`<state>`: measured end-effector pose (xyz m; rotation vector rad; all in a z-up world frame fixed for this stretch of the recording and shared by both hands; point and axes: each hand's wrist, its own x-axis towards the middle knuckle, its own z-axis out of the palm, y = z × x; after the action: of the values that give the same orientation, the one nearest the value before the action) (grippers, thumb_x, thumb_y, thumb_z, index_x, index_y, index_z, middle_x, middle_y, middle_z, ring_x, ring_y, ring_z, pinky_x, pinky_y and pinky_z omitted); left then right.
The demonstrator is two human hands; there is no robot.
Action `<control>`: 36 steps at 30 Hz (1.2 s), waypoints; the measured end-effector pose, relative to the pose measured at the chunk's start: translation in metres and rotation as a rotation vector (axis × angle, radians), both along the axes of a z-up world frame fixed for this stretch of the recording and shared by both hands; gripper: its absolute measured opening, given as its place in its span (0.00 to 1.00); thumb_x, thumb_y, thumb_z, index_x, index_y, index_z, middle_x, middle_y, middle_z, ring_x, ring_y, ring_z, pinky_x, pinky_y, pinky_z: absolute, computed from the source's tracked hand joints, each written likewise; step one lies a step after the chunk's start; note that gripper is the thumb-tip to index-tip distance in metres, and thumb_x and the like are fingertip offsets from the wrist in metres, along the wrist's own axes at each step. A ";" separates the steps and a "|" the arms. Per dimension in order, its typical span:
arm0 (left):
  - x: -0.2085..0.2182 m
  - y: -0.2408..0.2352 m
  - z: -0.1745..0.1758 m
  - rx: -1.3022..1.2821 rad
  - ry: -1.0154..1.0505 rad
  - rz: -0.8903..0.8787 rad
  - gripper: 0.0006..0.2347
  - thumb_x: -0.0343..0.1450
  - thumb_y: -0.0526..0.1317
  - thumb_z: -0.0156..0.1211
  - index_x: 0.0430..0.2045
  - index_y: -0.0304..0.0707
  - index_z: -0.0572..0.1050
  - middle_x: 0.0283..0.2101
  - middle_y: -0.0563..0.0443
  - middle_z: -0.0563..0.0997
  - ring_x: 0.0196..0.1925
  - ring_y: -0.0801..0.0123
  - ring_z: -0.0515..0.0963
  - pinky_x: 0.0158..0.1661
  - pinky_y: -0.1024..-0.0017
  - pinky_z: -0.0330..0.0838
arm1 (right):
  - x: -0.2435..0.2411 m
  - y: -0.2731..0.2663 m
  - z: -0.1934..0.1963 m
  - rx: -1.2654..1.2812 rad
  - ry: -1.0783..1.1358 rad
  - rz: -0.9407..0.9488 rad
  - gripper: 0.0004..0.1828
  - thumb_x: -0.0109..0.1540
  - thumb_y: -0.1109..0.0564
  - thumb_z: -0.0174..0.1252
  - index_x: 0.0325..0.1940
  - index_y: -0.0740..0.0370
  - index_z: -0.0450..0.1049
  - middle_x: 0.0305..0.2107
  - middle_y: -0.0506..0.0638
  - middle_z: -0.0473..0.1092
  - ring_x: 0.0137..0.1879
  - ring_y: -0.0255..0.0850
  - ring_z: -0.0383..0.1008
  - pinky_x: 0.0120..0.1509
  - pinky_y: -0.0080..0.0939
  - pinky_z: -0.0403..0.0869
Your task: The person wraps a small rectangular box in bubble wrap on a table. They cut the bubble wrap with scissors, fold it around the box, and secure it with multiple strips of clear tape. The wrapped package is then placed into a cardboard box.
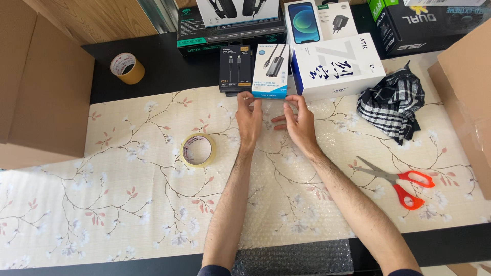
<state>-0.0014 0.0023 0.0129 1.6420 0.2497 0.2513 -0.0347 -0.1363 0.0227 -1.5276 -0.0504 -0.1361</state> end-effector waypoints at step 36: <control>-0.003 0.049 0.040 0.011 0.117 -0.617 0.17 0.74 0.47 0.61 0.53 0.37 0.74 0.31 0.42 0.84 0.23 0.63 0.84 0.20 0.71 0.78 | -0.029 -0.034 0.022 0.223 -0.014 0.051 0.08 0.70 0.62 0.52 0.47 0.62 0.58 0.40 0.55 0.67 0.46 0.54 0.82 0.51 0.52 0.86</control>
<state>-0.0040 0.0511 0.0525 1.6658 -0.1765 -0.3121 -0.0633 -0.1699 0.0451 -1.3013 -0.0823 -0.1082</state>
